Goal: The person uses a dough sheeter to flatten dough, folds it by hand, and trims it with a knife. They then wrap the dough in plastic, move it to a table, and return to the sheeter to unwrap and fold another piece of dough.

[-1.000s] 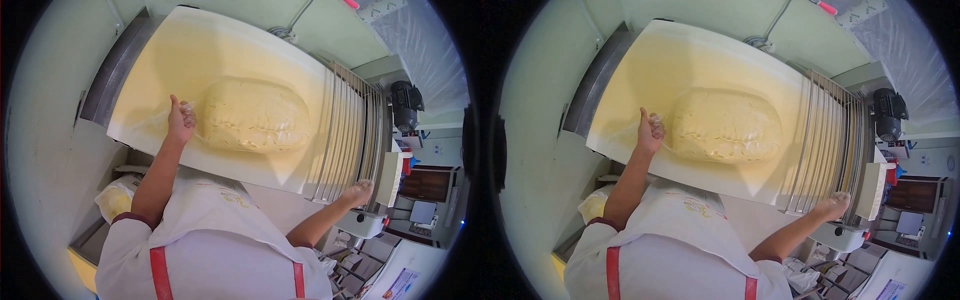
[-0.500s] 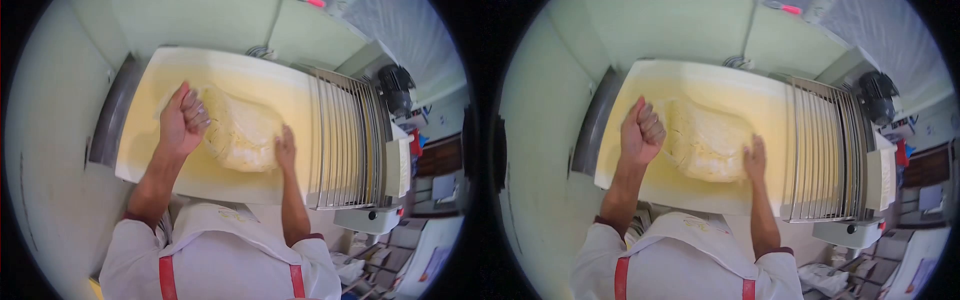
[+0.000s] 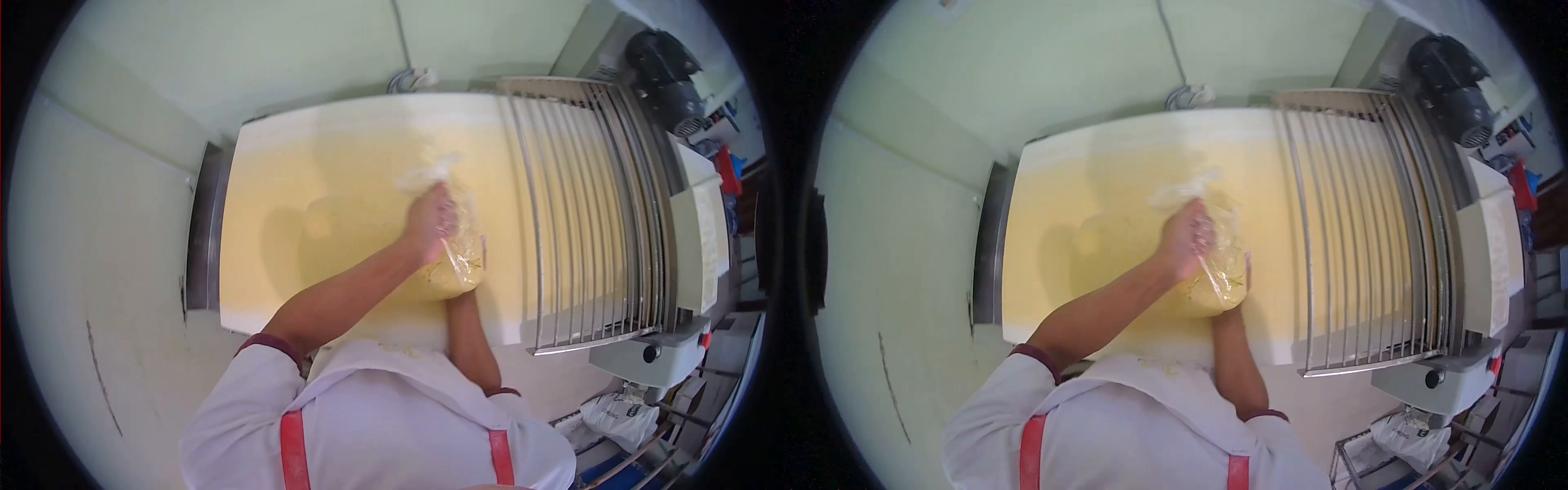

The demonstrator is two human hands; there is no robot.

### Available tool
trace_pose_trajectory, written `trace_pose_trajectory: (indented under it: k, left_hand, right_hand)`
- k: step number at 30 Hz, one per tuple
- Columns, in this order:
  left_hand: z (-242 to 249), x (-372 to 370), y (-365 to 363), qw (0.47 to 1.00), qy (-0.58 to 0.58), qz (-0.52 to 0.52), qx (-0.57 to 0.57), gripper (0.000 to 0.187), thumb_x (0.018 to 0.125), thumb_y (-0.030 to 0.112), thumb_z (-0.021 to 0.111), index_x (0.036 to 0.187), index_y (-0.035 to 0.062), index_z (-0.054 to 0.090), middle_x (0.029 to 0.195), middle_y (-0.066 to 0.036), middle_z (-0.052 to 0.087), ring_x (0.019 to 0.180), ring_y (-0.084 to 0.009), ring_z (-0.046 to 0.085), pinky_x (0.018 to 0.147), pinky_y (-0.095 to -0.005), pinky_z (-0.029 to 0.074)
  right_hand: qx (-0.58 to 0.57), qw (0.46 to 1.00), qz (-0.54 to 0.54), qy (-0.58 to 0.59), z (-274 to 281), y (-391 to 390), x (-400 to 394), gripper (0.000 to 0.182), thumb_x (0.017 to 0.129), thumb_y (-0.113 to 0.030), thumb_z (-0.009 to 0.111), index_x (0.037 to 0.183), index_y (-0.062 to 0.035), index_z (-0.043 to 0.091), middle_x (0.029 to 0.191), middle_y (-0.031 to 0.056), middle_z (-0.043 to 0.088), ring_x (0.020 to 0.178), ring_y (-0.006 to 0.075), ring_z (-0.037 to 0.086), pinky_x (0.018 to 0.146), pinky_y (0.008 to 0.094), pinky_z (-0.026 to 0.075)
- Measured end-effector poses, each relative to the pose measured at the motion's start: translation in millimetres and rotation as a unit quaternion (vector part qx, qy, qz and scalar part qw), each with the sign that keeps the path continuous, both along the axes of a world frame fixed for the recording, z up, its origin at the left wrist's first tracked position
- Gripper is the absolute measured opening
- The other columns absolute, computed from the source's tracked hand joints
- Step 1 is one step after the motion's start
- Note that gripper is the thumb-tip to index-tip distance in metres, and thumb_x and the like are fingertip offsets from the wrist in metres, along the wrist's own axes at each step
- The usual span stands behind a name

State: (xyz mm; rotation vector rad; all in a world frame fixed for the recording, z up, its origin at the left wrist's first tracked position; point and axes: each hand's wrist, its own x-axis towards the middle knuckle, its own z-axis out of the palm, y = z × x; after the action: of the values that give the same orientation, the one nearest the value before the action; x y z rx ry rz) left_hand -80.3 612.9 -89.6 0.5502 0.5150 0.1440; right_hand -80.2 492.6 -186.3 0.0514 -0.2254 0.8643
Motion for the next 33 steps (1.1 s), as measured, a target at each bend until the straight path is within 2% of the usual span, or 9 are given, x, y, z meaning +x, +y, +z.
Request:
trace_pose_trajectory:
  k: [5, 8, 13, 17, 21, 23, 24, 28, 33]
  left_hand:
    - [-44, -138, 121, 0.939, -0.064, 0.31, -0.133, 0.041, 0.101, 0.03, 0.041, 0.061, 0.0225, 0.034, 0.049, 0.007, 0.027, 0.04, -0.0069, 0.026, 0.037, -0.0245, 0.023]
    - [-88, -305, 214, 0.87, -0.091, 0.445, 0.192, 0.038, 0.095, 0.023, 0.043, 0.059, 0.0165, 0.035, 0.05, 0.004, 0.033, 0.047, -0.0093, 0.035, 0.044, -0.0246, 0.028]
    - [-124, -638, 243, 0.655, -0.226, 0.713, -0.103, 0.035, 0.091, 0.015, 0.039, 0.056, 0.0194, 0.035, 0.05, 0.005, 0.04, 0.043, -0.0066, 0.046, 0.038, -0.0212, 0.041]
    - [-100, -701, 145, 0.636, -0.19, 0.747, 0.022, 0.038, 0.093, 0.017, 0.038, 0.057, 0.0206, 0.03, 0.051, 0.007, 0.028, 0.043, -0.0065, 0.029, 0.039, -0.0209, 0.026]
    - [-36, -698, 65, 0.651, -0.138, 0.747, -0.008, 0.041, 0.097, 0.023, 0.041, 0.058, 0.0188, 0.027, 0.051, 0.006, 0.023, 0.043, -0.0072, 0.024, 0.04, -0.0236, 0.025]
    - [-49, -701, 43, 0.689, -0.228, 0.681, 0.094, 0.032, 0.098, 0.026, 0.04, 0.069, 0.0134, 0.048, 0.056, 0.005, 0.037, 0.048, -0.0065, 0.039, 0.044, -0.0248, 0.037]
    - [-52, -683, 45, 0.524, 0.137, 0.84, 0.039, 0.03, 0.1, 0.026, 0.042, 0.085, 0.011, 0.062, 0.094, -0.007, 0.062, 0.067, -0.0132, 0.056, 0.065, -0.0312, 0.049]
    - [-7, -635, 22, 0.885, 0.107, 0.297, 0.342, 0.082, 0.077, 0.031, 0.076, 0.145, 0.0094, 0.035, 0.14, -0.009, 0.046, 0.116, -0.024, 0.051, 0.103, -0.035, 0.038]
    - [-84, -626, -6, 0.704, 0.292, 0.507, 0.402, 0.044, 0.084, 0.017, 0.067, 0.125, 0.0063, 0.054, 0.119, -0.018, 0.058, 0.118, -0.0267, 0.052, 0.097, -0.038, 0.043]
  right_hand:
    - [-0.565, 0.799, -0.093, -0.186, 22, -48, 29, 0.054, 0.1, -0.037, 0.042, 0.136, 0.003, 0.044, 0.13, 0.0145, 0.055, 0.115, 0.0245, 0.056, 0.098, 0.0368, 0.045]
    - [-0.666, 0.611, -0.279, -0.326, 58, -51, 31, 0.045, 0.094, -0.019, 0.055, 0.131, 0.0049, 0.049, 0.132, 0.0146, 0.053, 0.123, 0.0217, 0.048, 0.105, 0.0338, 0.035]
    - [-0.574, 0.595, -0.254, -0.503, 100, 26, -42, 0.029, 0.093, -0.013, 0.056, 0.118, 0.0008, 0.06, 0.111, 0.0081, 0.062, 0.09, 0.0138, 0.056, 0.083, 0.0262, 0.045]
    - [-0.395, 0.449, 0.048, -0.8, 100, 105, -191, 0.022, 0.087, -0.008, 0.06, 0.109, -0.0056, 0.063, 0.087, 0.0124, 0.061, 0.076, 0.0241, 0.06, 0.069, 0.0344, 0.049]
    - [-0.248, 0.281, -0.07, -0.925, 11, 156, -266, 0.021, 0.085, -0.013, 0.057, 0.103, -0.006, 0.062, 0.083, 0.0135, 0.062, 0.08, 0.0318, 0.063, 0.069, 0.0451, 0.049]
    - [-0.173, 0.298, -0.014, -0.938, 8, 170, -269, 0.023, 0.079, -0.008, 0.054, 0.1, -0.0052, 0.064, 0.082, 0.0138, 0.062, 0.079, 0.0308, 0.064, 0.07, 0.0453, 0.049]
    - [-0.208, 0.294, 0.036, -0.932, 31, 174, -279, 0.023, 0.074, 0.0, 0.05, 0.091, -0.0033, 0.065, 0.082, 0.0157, 0.063, 0.078, 0.0324, 0.064, 0.068, 0.0438, 0.05]
    - [-0.28, 0.381, 0.198, -0.859, 95, 176, -354, 0.01, 0.084, -0.002, 0.053, 0.081, -0.0005, 0.063, 0.078, 0.0139, 0.064, 0.08, 0.0226, 0.064, 0.075, 0.0373, 0.049]
    - [-0.089, 0.633, 0.32, -0.699, 115, 167, -480, 0.031, 0.088, -0.008, 0.057, 0.118, -0.0019, 0.059, 0.108, 0.0179, 0.064, 0.107, 0.0258, 0.06, 0.092, 0.0375, 0.047]
